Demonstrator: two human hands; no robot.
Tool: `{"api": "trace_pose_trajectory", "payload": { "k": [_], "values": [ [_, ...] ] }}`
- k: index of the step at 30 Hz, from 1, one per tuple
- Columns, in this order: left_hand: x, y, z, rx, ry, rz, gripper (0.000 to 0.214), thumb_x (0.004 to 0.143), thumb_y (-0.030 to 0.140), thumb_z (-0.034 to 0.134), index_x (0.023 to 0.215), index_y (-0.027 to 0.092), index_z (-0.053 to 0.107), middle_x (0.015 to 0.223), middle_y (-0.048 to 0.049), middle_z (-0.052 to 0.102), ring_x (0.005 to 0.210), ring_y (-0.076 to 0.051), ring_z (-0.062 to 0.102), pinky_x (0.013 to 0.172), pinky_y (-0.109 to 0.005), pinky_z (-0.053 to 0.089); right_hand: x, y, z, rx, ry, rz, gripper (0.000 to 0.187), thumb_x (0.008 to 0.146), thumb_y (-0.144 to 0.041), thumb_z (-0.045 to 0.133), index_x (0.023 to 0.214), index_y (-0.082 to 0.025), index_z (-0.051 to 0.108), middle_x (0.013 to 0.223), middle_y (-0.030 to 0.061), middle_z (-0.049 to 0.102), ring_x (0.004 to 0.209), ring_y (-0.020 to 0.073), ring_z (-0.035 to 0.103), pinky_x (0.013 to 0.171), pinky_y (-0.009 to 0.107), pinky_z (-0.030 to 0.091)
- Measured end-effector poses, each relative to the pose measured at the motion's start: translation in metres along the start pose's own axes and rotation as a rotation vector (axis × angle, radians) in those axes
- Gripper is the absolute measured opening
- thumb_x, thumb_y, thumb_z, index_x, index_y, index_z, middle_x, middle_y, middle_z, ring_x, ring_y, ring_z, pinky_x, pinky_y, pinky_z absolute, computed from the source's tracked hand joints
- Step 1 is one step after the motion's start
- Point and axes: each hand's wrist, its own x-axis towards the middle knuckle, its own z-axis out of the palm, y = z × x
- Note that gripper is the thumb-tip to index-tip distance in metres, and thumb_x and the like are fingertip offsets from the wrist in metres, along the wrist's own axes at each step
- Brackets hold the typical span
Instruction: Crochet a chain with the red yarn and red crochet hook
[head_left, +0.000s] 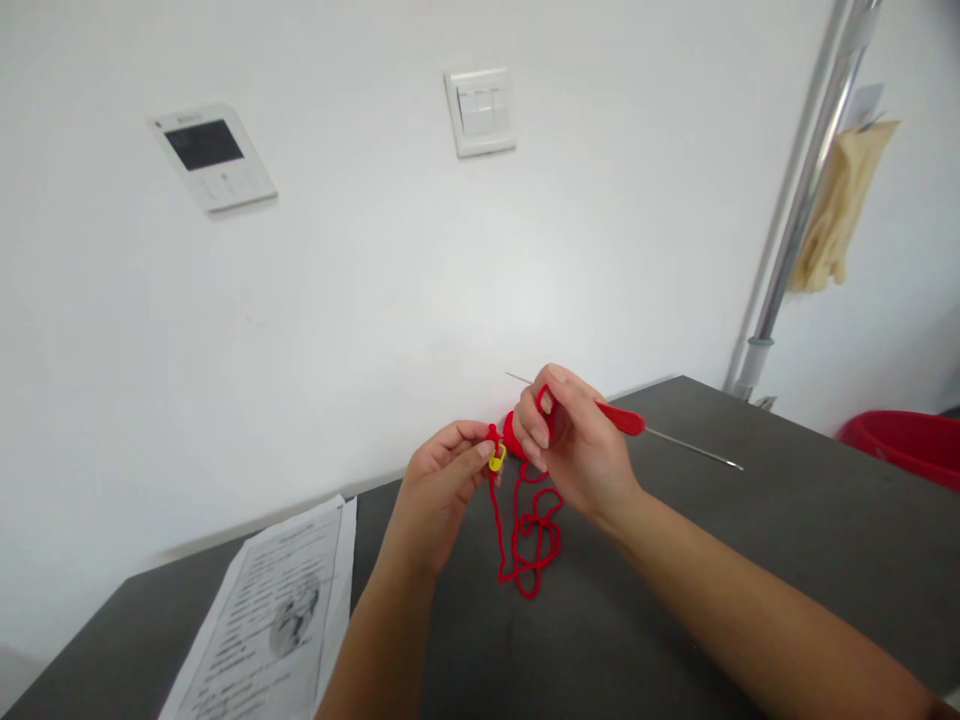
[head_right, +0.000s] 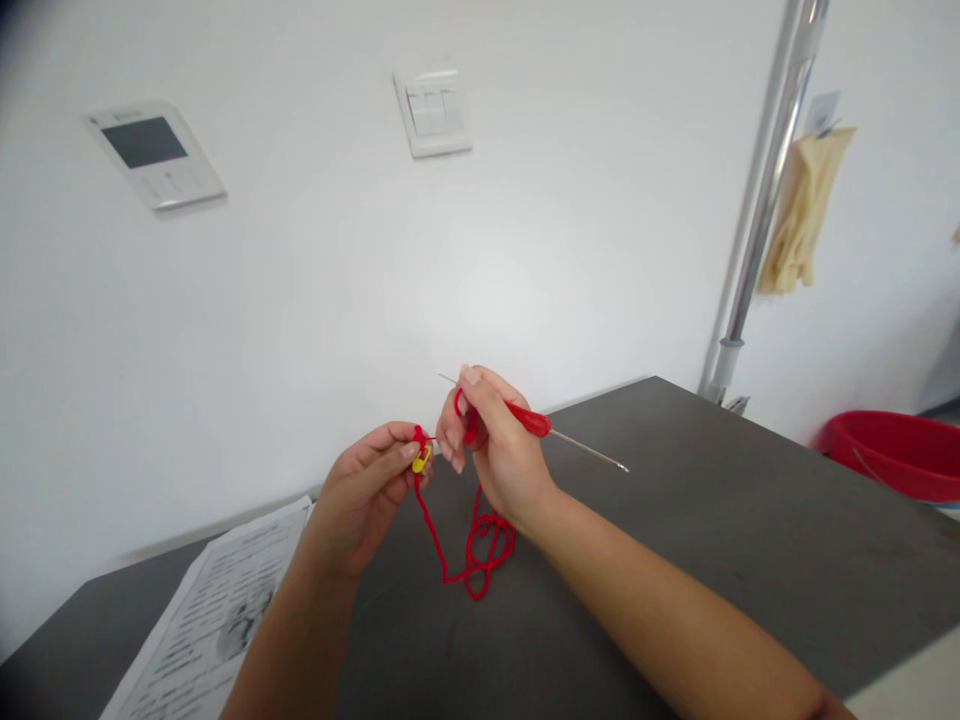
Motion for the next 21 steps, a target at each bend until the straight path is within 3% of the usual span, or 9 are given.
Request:
{"api": "trace_pose_trajectory", "payload": {
  "k": [5,8,14,17,21],
  "values": [
    [-0.002,0.012,-0.006,0.044,0.066,0.081,0.021,0.062,0.02,0.083,0.077,0.016,0.069,0.063,0.0016,0.066,0.058,-0.01,0.058,0.057,-0.021,0.044,0.003,-0.003,-0.007,-0.17,0.139,-0.17,0.025,0.092,-0.039,0.062,0.076,-0.021,0.058,0.073,0.0005,0.072,0.057,0.0107,0.063,0.04,0.017,0.04],
    [-0.003,0.016,-0.01,0.118,0.062,0.082,0.017,0.064,0.02,0.083,0.073,0.016,0.069,0.063,0.0009,0.067,0.058,-0.009,0.057,0.057,-0.02,0.043,0.005,-0.007,-0.012,-0.284,0.181,-0.155,0.018,0.093,-0.035,0.063,0.082,-0.022,0.06,0.083,0.0005,0.074,0.075,0.0125,0.068,0.048,0.016,0.045],
    [-0.005,0.019,-0.017,0.22,0.072,0.089,0.014,0.068,0.024,0.081,0.074,0.016,0.072,0.066,-0.0002,0.069,0.061,-0.011,0.057,0.062,-0.023,0.044,0.003,-0.012,-0.011,-0.583,-0.153,0.085,0.013,0.093,-0.029,0.062,0.085,-0.019,0.063,0.075,0.0004,0.07,0.065,0.0113,0.063,0.057,0.021,0.047],
    [-0.006,0.02,-0.019,0.274,0.074,0.105,0.015,0.068,0.026,0.081,0.075,0.016,0.073,0.071,-0.0023,0.071,0.068,-0.014,0.06,0.067,-0.025,0.045,0.001,-0.011,-0.008,-0.718,-0.3,0.084,0.011,0.093,-0.026,0.059,0.087,-0.018,0.065,0.07,-0.0007,0.067,0.06,0.0105,0.058,0.056,0.022,0.043],
    [-0.006,0.021,-0.021,0.334,0.088,0.109,0.015,0.067,0.027,0.081,0.074,0.017,0.073,0.073,-0.0025,0.072,0.071,-0.016,0.061,0.071,-0.028,0.046,0.001,-0.01,-0.009,-0.864,-0.374,-0.01,0.011,0.093,-0.021,0.057,0.09,-0.019,0.067,0.071,-0.0011,0.064,0.062,0.0112,0.055,0.056,0.023,0.041]
  ]
}}
